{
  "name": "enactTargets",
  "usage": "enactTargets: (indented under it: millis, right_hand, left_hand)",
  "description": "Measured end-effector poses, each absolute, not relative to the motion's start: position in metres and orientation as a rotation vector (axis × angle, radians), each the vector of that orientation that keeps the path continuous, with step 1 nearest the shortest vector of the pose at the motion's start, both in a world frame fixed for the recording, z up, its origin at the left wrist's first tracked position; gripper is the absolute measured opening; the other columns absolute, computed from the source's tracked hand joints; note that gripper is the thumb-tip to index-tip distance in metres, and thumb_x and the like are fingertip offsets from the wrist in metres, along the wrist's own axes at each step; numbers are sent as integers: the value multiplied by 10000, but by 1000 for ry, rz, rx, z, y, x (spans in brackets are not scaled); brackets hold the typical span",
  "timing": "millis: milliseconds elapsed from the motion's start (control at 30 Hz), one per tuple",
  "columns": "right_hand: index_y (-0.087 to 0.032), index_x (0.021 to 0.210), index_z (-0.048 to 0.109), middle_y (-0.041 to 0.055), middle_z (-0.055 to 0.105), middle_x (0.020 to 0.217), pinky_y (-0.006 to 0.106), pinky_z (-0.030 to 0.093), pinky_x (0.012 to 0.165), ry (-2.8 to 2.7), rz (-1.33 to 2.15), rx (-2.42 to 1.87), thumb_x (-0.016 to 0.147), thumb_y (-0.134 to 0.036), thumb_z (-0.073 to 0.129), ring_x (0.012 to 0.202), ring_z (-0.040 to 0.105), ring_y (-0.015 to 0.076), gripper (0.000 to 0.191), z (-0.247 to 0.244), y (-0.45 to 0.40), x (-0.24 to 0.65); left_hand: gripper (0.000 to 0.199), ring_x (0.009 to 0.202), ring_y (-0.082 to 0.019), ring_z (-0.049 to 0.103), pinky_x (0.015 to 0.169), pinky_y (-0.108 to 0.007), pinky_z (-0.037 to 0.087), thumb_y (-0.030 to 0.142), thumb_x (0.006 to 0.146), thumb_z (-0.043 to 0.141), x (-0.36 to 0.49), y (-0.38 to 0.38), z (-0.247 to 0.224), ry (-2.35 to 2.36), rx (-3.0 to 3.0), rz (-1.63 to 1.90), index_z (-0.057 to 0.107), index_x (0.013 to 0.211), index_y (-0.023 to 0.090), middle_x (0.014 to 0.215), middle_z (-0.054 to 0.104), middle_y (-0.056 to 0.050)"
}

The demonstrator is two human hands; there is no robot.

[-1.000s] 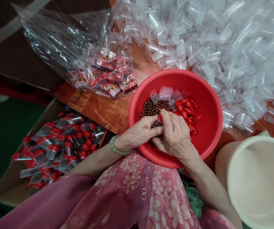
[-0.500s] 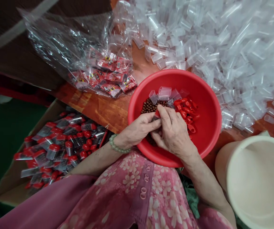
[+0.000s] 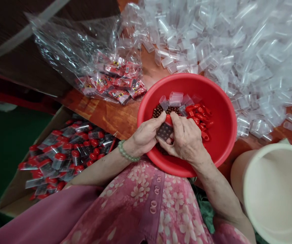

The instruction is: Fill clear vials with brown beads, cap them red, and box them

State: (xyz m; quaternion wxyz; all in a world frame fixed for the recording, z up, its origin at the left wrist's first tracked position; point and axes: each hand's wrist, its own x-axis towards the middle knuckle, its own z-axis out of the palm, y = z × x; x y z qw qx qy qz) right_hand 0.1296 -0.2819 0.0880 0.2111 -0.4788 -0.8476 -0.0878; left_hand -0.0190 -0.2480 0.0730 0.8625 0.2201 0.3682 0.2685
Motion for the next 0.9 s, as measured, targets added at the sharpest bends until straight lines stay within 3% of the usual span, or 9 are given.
enactTargets:
  millis: [100, 233, 467, 567, 667, 733, 833, 900]
  right_hand:
    - [-81, 1460, 416, 166, 717, 1013, 410, 518, 747, -2373, -327, -1330, 922, -538, 591, 847, 674, 295, 728, 87, -281, 128]
    - [-69, 1427, 435, 135, 706, 917, 384, 489, 683, -2376, -394, -1276, 910, -523, 583, 765, 648, 273, 704, 88, -281, 128]
    - [-80, 1502, 351, 173, 701, 1028, 427, 530, 764, -2404, -251, -1382, 927, -529, 576, 860, 675, 313, 763, 85, -282, 127]
    - [-91, 1585, 257, 225, 672, 1252, 458, 574, 858, -2425, -65, -1344, 977, -517, 567, 1074, 680, 340, 804, 96, -282, 127]
    - [-140, 1656, 137, 231, 544, 1509, 506, 556, 1028, -2462, 190, -1292, 990, -529, 584, 1360, 568, 354, 891, 111, -285, 138]
    - [-167, 1645, 219, 208, 562, 1505, 512, 554, 1044, -2481, 264, -1364, 1001, -509, 582, 1363, 576, 346, 815, 118, -285, 151]
    - [-157, 1456, 529, 171, 708, 1263, 450, 594, 898, -2561, 279, -1554, 1029, -436, 555, 1111, 710, 310, 511, 118, -277, 172]
    - [-144, 1294, 639, 151, 736, 1138, 399, 582, 824, -2654, 323, -1601, 1033, -399, 550, 974, 730, 278, 376, 113, -264, 179]
  left_hand:
    - [602, 487, -117, 536, 488, -265, 449, 645, 987, 514, -16, -249, 76, 789, 479, 594, 610, 634, 168, 567, 626, -32]
    - [466, 452, -100, 498, 466, -251, 429, 496, 1003, 543, -12, -250, 80, 819, 445, 650, 582, 662, 182, 543, 596, -4]
    - [410, 462, -101, 509, 474, -247, 443, 482, 1006, 529, -10, -250, 77, 828, 480, 687, 577, 719, 193, 567, 592, 8]
    - [434, 527, -126, 568, 529, -270, 497, 546, 1007, 499, -15, -251, 80, 814, 513, 705, 672, 846, 182, 642, 650, -15]
    - [500, 615, -151, 643, 610, -291, 552, 609, 990, 505, -39, -257, 94, 761, 623, 734, 739, 1036, 169, 760, 722, -44]
    - [544, 683, -169, 686, 687, -307, 584, 647, 961, 549, -71, -265, 105, 786, 758, 755, 763, 1086, 163, 825, 755, -64]
    - [465, 750, -176, 710, 747, -313, 599, 610, 947, 611, -135, -280, 107, 1080, 938, 900, 779, 1160, 233, 891, 785, -43]
    - [355, 799, -186, 720, 799, -337, 597, 538, 962, 626, -184, -291, 94, 1416, 1049, 909, 781, 1171, 295, 947, 800, -12]
